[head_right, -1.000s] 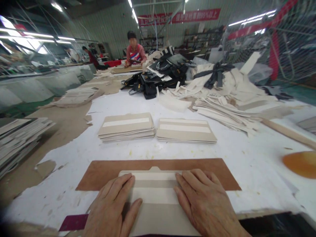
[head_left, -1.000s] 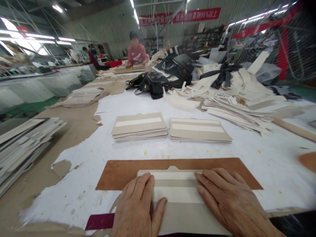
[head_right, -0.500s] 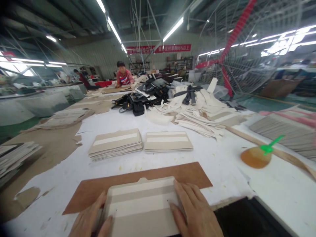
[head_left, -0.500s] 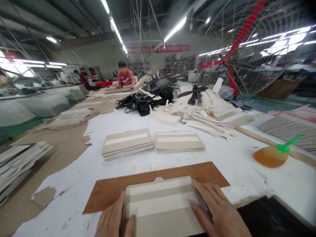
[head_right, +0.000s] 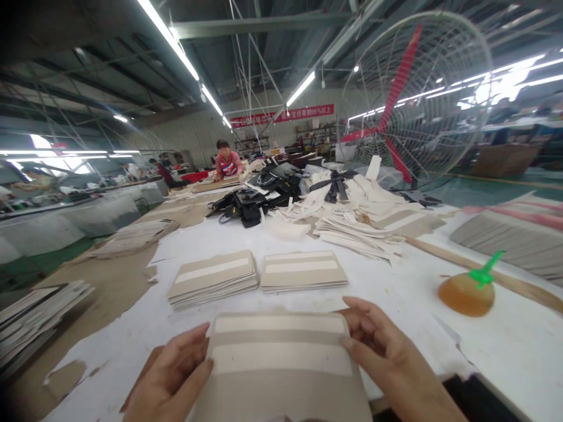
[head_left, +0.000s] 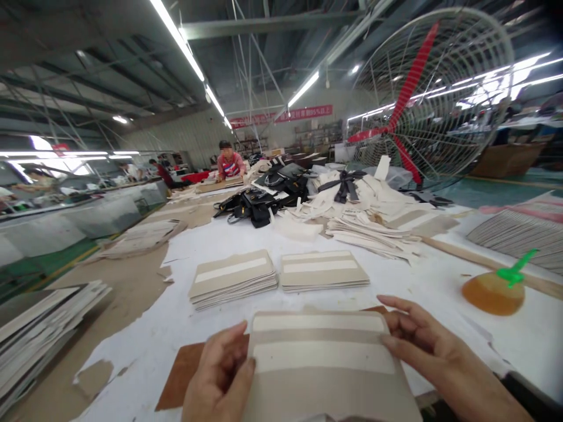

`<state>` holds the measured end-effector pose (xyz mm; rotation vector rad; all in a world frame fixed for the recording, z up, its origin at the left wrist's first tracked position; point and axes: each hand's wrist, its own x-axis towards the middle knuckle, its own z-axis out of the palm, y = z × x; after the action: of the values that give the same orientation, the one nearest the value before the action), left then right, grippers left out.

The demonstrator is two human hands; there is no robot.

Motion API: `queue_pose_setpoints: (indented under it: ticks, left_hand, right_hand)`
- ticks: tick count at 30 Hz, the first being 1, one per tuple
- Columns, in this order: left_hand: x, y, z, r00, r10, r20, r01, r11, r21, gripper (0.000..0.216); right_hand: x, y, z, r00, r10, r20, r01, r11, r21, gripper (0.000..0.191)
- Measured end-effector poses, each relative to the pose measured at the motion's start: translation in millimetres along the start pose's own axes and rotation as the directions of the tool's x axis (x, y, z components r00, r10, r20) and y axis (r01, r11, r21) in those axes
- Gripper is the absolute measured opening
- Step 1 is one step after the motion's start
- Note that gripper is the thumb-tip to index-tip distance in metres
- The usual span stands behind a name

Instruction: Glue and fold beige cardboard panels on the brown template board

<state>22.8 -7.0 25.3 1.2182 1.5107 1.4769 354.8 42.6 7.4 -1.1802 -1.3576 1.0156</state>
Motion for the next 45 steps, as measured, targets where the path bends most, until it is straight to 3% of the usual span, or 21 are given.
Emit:
queue_pose_setpoints:
  ticks: [2, 5, 9, 13, 16, 19, 22, 26, 28, 31, 33, 36, 38, 41, 45]
  left_hand:
    - [32.4, 24.2, 25.6, 0.996, -0.062, 0.067, 0.058, 0.996, 0.067, 0.045]
    - [87.9, 39.3, 65.7, 1.000, 0.024, -0.015, -0.021, 0.987, 0.157, 0.039]
    - [142.9, 25.7, 108.6, 0.997, 0.059, -0.054, -0.045, 0.972, 0.229, 0.038]
    - [156.5, 11.5, 119.7, 0.992, 0.119, -0.029, -0.104, 0.946, 0.308, 0.044]
    - [146.9, 9.9, 106.4, 0.984, 0.173, 0.042, -0.177, 0.916, 0.361, 0.043]
    - [128.8, 9.7, 86.9, 0.965, 0.180, 0.189, -0.242, 0.886, 0.396, 0.035]
    - [106.2, 8.7, 71.3, 0.937, 0.169, 0.307, -0.292, 0.861, 0.416, 0.033]
    - [80.8, 6.2, 47.9, 0.919, 0.186, 0.347, -0.337, 0.827, 0.450, 0.028]
    - [78.4, 2.4, 25.5, 0.929, 0.220, 0.298, -0.346, 0.801, 0.488, 0.027]
    - [94.1, -8.6, -24.1, 0.947, 0.306, 0.096, -0.302, 0.752, 0.586, 0.034]
    - [114.0, -20.0, -58.9, 0.932, 0.355, -0.066, -0.231, 0.726, 0.648, 0.039]
    - [143.5, -41.7, -94.3, 0.903, 0.371, -0.215, -0.127, 0.710, 0.693, 0.033]
    - [155.4, -57.0, -103.4, 0.898, 0.363, -0.247, -0.093, 0.708, 0.700, 0.031]
    - [160.1, -77.2, -104.0, 0.906, 0.344, -0.246, -0.083, 0.715, 0.694, 0.029]
    - [157.7, -92.5, -101.3, 0.921, 0.315, -0.229, -0.087, 0.740, 0.666, 0.028]
  right_hand:
    - [33.6, -14.7, -6.6, 0.995, 0.045, -0.085, -0.040, 0.997, 0.063, 0.053]
    - [90.7, -18.3, -9.7, 0.983, 0.103, -0.152, -0.084, 0.988, 0.126, 0.054]
    - [157.6, 6.3, -9.3, 0.975, 0.124, -0.187, -0.113, 0.991, 0.068, 0.044]
    - [195.1, 40.5, -7.3, 0.965, 0.117, -0.235, -0.139, 0.987, -0.079, 0.040]
    - [205.2, 59.3, -6.2, 0.961, 0.109, -0.253, -0.167, 0.960, -0.222, 0.032]
    - [209.2, 69.0, -6.4, 0.963, 0.090, -0.254, -0.180, 0.918, -0.355, 0.027]
    - [213.0, 71.2, -6.8, 0.966, 0.059, -0.252, -0.174, 0.868, -0.465, 0.025]
    - [212.7, 62.4, -6.7, 0.973, 0.001, -0.232, -0.137, 0.808, -0.573, 0.022]
    - [206.3, 52.3, -3.0, 0.978, -0.057, -0.199, -0.079, 0.783, -0.617, 0.026]
    - [188.0, 30.8, 16.8, 0.990, -0.125, -0.060, 0.058, 0.765, -0.641, 0.032]
    - [173.8, 14.7, 42.8, 0.984, -0.140, 0.106, 0.176, 0.769, -0.615, 0.030]
    - [161.0, -5.3, 95.4, 0.929, -0.144, 0.342, 0.322, 0.772, -0.548, 0.027]
    - [162.5, -12.5, 130.9, 0.899, -0.128, 0.419, 0.357, 0.767, -0.533, 0.024]
    - [175.9, -13.7, 171.4, 0.894, -0.068, 0.443, 0.339, 0.750, -0.567, 0.019]
    - [191.6, -6.3, 194.8, 0.902, 0.037, 0.430, 0.267, 0.735, -0.623, 0.032]
